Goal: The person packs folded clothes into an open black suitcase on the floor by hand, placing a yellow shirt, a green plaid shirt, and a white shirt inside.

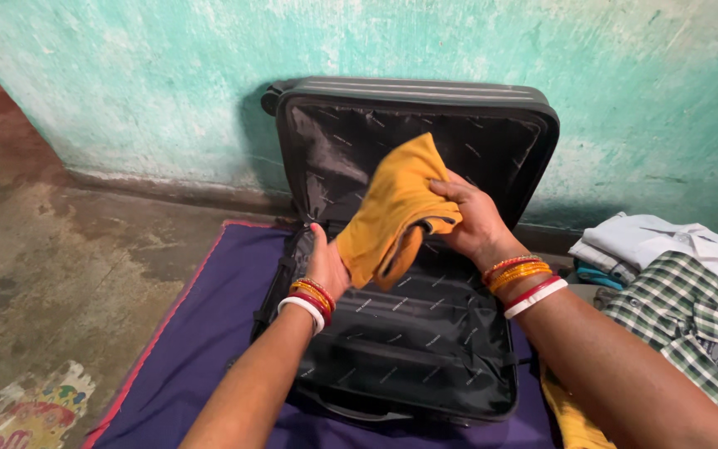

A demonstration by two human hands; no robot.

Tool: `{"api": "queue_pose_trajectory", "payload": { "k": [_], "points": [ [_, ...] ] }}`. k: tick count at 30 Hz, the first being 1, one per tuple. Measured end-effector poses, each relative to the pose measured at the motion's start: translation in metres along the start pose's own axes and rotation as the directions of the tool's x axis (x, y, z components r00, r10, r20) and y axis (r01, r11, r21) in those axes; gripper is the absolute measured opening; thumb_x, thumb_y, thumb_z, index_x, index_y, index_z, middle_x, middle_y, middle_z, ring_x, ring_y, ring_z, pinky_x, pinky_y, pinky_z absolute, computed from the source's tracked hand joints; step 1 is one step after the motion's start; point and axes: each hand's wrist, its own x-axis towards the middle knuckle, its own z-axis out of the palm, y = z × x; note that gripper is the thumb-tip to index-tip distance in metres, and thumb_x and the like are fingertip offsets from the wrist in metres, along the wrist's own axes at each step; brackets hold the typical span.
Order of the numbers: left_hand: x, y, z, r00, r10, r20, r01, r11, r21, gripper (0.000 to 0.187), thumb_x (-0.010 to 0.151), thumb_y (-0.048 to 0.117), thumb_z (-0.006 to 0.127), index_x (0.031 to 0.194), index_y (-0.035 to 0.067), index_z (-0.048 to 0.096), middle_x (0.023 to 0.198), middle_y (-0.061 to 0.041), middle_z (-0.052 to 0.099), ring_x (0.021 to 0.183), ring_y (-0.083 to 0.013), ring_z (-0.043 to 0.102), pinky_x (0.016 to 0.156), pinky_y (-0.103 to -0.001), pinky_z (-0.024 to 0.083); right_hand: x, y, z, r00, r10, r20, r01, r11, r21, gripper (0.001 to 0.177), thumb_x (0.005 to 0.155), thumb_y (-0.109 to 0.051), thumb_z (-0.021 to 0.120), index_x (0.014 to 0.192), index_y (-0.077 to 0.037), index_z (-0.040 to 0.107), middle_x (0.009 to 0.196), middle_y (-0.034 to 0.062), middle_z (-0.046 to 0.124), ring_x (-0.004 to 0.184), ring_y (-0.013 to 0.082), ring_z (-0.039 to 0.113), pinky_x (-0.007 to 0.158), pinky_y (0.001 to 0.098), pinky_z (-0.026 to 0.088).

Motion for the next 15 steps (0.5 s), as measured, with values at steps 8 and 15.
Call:
{"api": "queue_pose_trajectory", "payload": {
  "k": [8, 15],
  "points": [
    [0.016, 0.005, -0.048, 0.944, 0.016, -0.331, 0.054, 0.978, 0.203, 0.045, 0.104, 0.051, 0.045, 0.123, 0.013, 0.058, 0.120, -0.011, 0.071, 0.102, -0.0267, 0.068, 0.077, -0.042, 0.049, -0.001, 0.006, -0.036, 0.988, 0.036, -0.152, -0.049, 0.995, -0.088, 0.044, 0.098, -0.003, 0.045, 0.141, 0.001, 0.051, 0.128, 0.0197, 0.065, 0.112, 0.0316, 0.068, 0.096, 0.0436, 0.058],
    [0.030, -0.008, -0.087, 0.876, -0.053, -0.480, 0.238, 0.912, 0.335, 0.019, 0.099, 0.019, 0.054, 0.116, 0.014, 0.062, 0.104, -0.010, 0.070, 0.080, -0.0245, 0.065, 0.056, -0.035, 0.043, 0.008, 0.018, -0.027, 0.988, 0.073, -0.139, -0.088, 0.990, -0.106, 0.044, 0.096, 0.000, 0.045, 0.140, 0.004, 0.051, 0.126, 0.0215, 0.065, 0.108, 0.0319, 0.070, 0.094, 0.0436, 0.059]
  ]
}}
